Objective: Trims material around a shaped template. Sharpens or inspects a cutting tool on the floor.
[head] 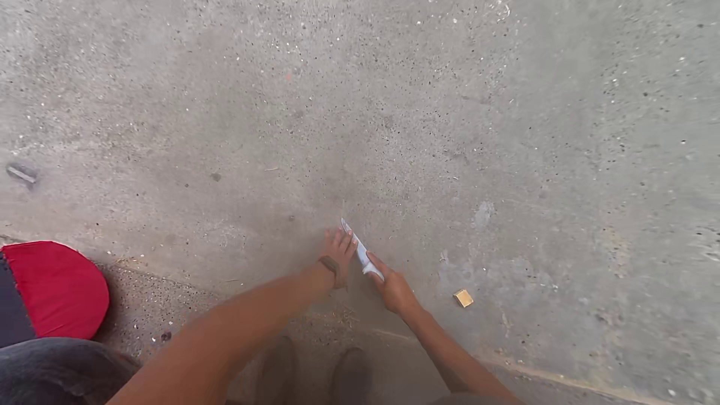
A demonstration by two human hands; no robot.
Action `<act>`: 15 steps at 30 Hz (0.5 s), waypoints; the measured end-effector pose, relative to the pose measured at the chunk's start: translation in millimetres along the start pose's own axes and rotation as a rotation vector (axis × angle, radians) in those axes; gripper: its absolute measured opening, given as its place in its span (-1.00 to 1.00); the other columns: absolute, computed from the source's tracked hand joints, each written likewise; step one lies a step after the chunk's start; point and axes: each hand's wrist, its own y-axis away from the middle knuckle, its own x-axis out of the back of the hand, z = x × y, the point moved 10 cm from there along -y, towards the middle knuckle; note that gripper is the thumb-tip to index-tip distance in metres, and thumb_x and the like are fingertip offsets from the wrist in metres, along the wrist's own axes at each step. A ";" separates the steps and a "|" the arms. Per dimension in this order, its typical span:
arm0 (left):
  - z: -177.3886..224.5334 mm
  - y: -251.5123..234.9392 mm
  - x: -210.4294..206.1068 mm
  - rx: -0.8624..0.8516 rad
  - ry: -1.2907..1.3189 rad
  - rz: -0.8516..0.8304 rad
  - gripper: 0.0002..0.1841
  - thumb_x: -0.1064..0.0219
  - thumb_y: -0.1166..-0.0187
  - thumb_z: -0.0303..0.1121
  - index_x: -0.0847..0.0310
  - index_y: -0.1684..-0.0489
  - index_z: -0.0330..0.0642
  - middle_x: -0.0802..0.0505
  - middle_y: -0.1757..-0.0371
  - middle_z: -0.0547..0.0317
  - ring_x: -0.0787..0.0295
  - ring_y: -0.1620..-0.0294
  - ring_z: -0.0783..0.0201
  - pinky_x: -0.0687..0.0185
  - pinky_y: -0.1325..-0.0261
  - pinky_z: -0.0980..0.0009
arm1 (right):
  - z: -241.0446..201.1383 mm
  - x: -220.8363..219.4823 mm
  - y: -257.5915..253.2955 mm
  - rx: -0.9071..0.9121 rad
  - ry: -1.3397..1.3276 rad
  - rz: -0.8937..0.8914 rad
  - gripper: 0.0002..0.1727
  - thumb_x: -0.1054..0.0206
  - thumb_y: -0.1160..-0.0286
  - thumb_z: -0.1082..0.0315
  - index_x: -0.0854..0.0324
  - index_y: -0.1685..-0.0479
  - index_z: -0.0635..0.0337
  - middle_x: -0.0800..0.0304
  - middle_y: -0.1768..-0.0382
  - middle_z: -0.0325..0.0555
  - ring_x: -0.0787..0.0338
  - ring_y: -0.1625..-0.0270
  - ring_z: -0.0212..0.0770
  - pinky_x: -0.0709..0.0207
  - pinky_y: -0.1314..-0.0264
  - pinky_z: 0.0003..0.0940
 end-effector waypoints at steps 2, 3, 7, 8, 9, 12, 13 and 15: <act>20.3 29.8 -40.7 -0.016 0.071 -0.013 0.34 -0.63 -0.03 0.08 0.25 -0.97 0.04 0.27 -0.97 -0.01 0.63 -0.91 -0.32 0.69 -0.70 -0.60 | 18.5 -31.3 38.7 -0.006 0.030 -0.029 -0.37 -0.05 -0.77 -0.13 -0.08 -0.83 -0.71 -0.90 0.10 -0.11 -0.89 0.26 -0.10 -0.77 0.11 0.09; 19.4 31.3 -50.2 -0.008 0.092 -0.027 0.31 -0.61 -0.07 0.03 0.27 -0.97 0.09 0.30 -0.97 0.04 0.68 -0.91 -0.29 0.72 -0.70 -0.59 | 20.0 -35.0 39.5 0.001 0.055 -0.011 -0.38 -0.06 -0.76 -0.12 -0.11 -0.82 -0.69 -0.92 0.11 -0.13 -0.90 0.23 -0.11 -0.77 0.08 0.09; -13.6 -24.5 -1.0 0.066 0.108 0.056 0.24 -0.57 -0.22 0.00 0.30 -0.98 0.13 0.29 -0.97 0.05 0.61 -0.92 -0.32 0.72 -0.70 -0.57 | -10.2 17.1 -30.8 0.011 0.110 0.026 -0.38 -0.12 -0.81 0.01 -0.18 -0.85 -0.45 -0.88 -0.07 0.13 -0.89 0.02 0.20 -0.69 -0.11 0.30; -25.0 -46.2 20.5 0.092 0.074 0.065 0.26 -0.56 -0.22 0.03 0.33 -0.98 0.07 0.31 -0.96 0.00 0.60 -0.91 -0.37 0.71 -0.69 -0.58 | -20.4 35.4 -56.0 0.027 0.121 0.044 -0.37 -0.12 -0.81 0.03 -0.17 -0.86 -0.42 -0.86 -0.10 0.18 -0.87 0.00 0.26 -0.66 -0.11 0.35; -33.4 -62.6 36.2 0.110 0.030 0.052 0.27 -0.53 -0.22 0.08 0.37 -0.97 0.02 0.32 -0.96 -0.06 0.60 -0.90 -0.39 0.71 -0.69 -0.58 | -26.7 48.4 -74.7 0.043 0.129 0.056 -0.37 -0.12 -0.80 0.04 -0.15 -0.86 -0.42 -0.85 -0.12 0.20 -0.86 0.00 0.28 -0.65 -0.09 0.37; -29.7 -45.3 35.0 0.083 0.000 0.034 0.36 -0.54 -0.11 0.21 0.40 -0.97 -0.02 0.32 -0.96 -0.05 0.59 -0.91 -0.36 0.70 -0.70 -0.58 | -29.6 45.1 -57.7 0.074 0.075 0.046 -0.35 -0.12 -0.79 0.02 -0.11 -0.86 -0.51 -0.86 -0.07 0.13 -0.88 0.13 0.18 -0.71 0.04 0.31; -20.7 -25.3 23.3 0.063 0.026 0.034 0.38 -0.55 -0.09 0.23 0.39 -0.97 -0.02 0.32 -0.96 -0.05 0.61 -0.91 -0.35 0.71 -0.70 -0.57 | -26.7 33.3 -35.0 0.071 0.034 0.048 -0.35 -0.14 -0.79 0.04 -0.13 -0.85 -0.52 -0.87 -0.02 0.11 -0.88 0.17 0.14 -0.72 0.09 0.29; 13.7 13.9 -16.6 0.024 0.087 0.044 0.37 -0.59 -0.05 0.20 0.29 -0.97 -0.05 0.27 -0.96 -0.09 0.58 -0.92 -0.34 0.66 -0.72 -0.57 | 0.0 -1.8 19.8 0.027 0.005 0.023 -0.36 -0.15 -0.78 0.01 -0.15 -0.83 -0.59 -0.87 0.15 0.01 -0.86 0.31 0.02 -0.75 0.22 0.19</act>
